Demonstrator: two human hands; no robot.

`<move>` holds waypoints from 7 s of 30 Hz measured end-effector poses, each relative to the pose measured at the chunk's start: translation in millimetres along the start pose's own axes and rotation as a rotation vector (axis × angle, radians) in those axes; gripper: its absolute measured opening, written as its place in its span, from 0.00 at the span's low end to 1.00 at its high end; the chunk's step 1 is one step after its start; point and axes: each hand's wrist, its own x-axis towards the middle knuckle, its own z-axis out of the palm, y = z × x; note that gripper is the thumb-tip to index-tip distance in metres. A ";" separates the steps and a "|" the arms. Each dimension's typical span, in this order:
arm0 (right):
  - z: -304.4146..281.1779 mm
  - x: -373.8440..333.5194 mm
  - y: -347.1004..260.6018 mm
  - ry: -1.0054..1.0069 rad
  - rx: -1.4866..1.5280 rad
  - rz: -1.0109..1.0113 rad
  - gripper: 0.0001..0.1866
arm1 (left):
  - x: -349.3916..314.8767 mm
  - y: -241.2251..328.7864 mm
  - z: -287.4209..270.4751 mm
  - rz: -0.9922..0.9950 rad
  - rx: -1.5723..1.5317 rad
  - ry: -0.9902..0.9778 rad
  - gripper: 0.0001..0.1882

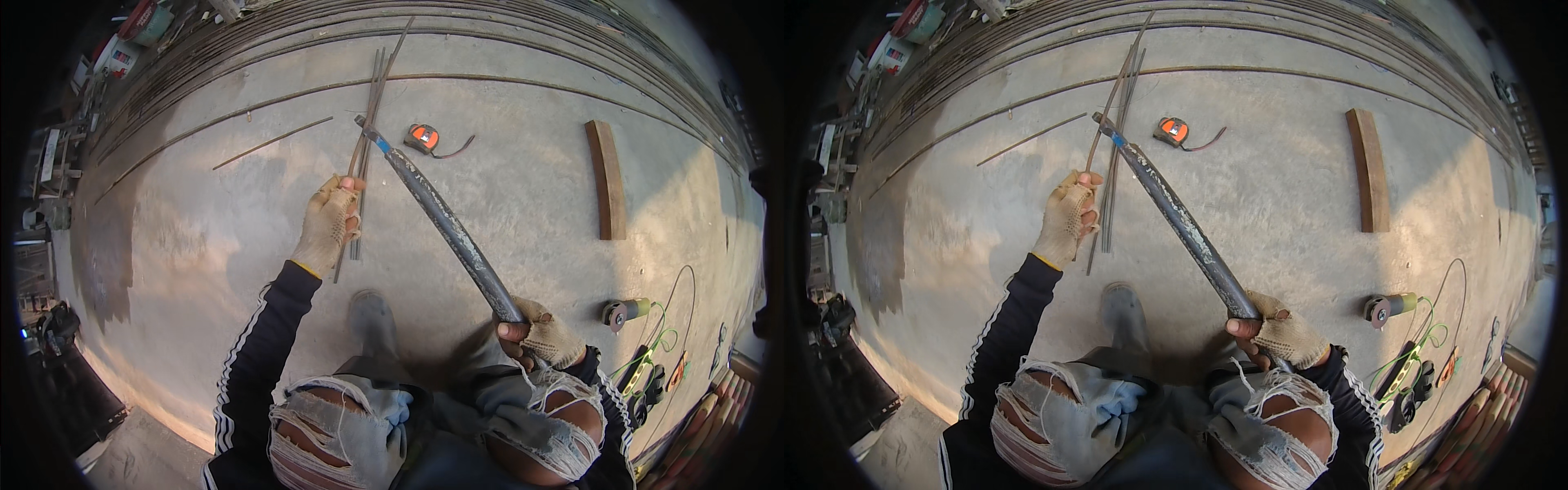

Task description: The person uses a tape measure to measure several metal rods laid on the floor. They adjust the rods and reposition the tape measure to verify lengths.

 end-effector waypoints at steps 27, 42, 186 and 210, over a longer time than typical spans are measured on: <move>-34.5 40.9 106.7 0.255 -0.056 0.164 0.23 | 26.9 -84.6 -214.1 0.137 1.264 0.649 0.14; -37.8 53.9 127.6 0.288 -0.066 0.187 0.21 | 115.9 -105.9 -123.2 -0.232 0.226 0.841 0.19; -11.1 29.1 6.7 0.089 -0.277 -0.094 0.22 | 7.6 -63.7 -32.1 0.460 0.764 0.350 0.17; -81.0 89.3 86.8 0.810 -0.526 -0.133 0.20 | 185.6 -76.0 -47.8 0.279 0.665 0.240 0.22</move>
